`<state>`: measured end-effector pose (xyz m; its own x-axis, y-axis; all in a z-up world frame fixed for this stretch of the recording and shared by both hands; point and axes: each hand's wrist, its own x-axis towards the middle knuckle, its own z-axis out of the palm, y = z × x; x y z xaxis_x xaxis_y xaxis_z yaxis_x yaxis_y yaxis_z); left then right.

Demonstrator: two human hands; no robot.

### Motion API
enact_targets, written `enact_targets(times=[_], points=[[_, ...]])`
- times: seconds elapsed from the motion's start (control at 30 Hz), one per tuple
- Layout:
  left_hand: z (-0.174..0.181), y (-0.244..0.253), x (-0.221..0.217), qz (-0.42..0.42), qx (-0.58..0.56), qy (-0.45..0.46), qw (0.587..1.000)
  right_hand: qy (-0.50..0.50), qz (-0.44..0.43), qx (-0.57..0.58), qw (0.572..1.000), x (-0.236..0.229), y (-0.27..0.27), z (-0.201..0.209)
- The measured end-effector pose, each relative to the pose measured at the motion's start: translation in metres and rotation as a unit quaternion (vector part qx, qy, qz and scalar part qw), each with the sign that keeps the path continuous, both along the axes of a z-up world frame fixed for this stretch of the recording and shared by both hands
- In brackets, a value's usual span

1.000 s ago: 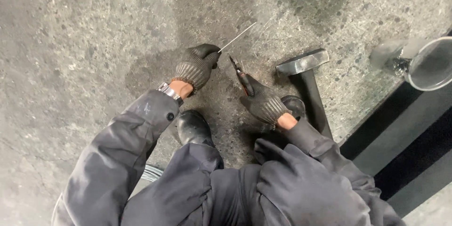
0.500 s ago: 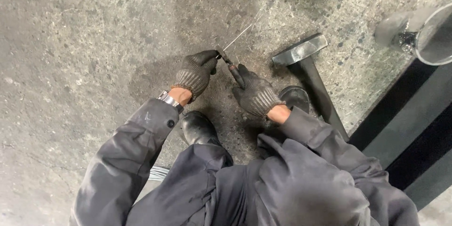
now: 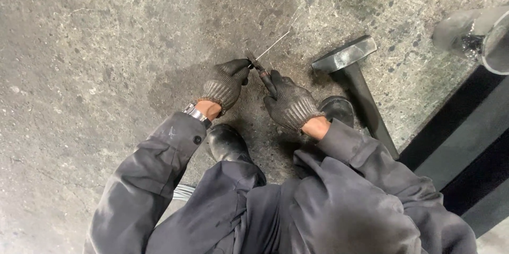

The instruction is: The person cuts a length of wire into short segments using pliers, then hammers each segment into a metal block. The person repeats this cycle multiple times, handling the wire, pliers, hammer, and metal block throughout.

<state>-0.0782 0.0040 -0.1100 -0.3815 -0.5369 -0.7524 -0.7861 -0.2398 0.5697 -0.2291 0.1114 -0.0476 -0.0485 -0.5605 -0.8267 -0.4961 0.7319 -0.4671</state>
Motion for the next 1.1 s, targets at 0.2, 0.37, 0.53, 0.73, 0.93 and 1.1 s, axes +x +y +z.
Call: enact_targets(times=[0.2,0.37,0.53,0.73,0.93,1.1], points=[[0.015,-0.005,-0.006,-0.004,0.007,-0.007,1.0,0.017,0.025,-0.004,1.0,-0.001,-0.012,0.004],[0.007,-0.008,-0.007,-0.014,0.005,-0.006,1.0,0.025,0.04,-0.005,0.999,-0.001,-0.018,0.006],[0.012,-0.009,-0.012,-0.004,0.02,-0.005,1.0,0.053,0.066,-0.149,0.985,0.0,-0.004,-0.015],[-0.002,-0.007,-0.007,-0.04,0.012,-0.036,0.998,0.097,0.095,-0.306,0.942,0.0,0.029,-0.046],[0.005,-0.01,-0.011,-0.031,0.015,-0.035,0.999,0.11,0.107,-0.314,0.937,-0.001,0.028,-0.045],[0.004,-0.01,-0.011,-0.031,0.018,-0.051,0.998,0.12,0.102,-0.319,0.935,-0.001,0.026,-0.044]])
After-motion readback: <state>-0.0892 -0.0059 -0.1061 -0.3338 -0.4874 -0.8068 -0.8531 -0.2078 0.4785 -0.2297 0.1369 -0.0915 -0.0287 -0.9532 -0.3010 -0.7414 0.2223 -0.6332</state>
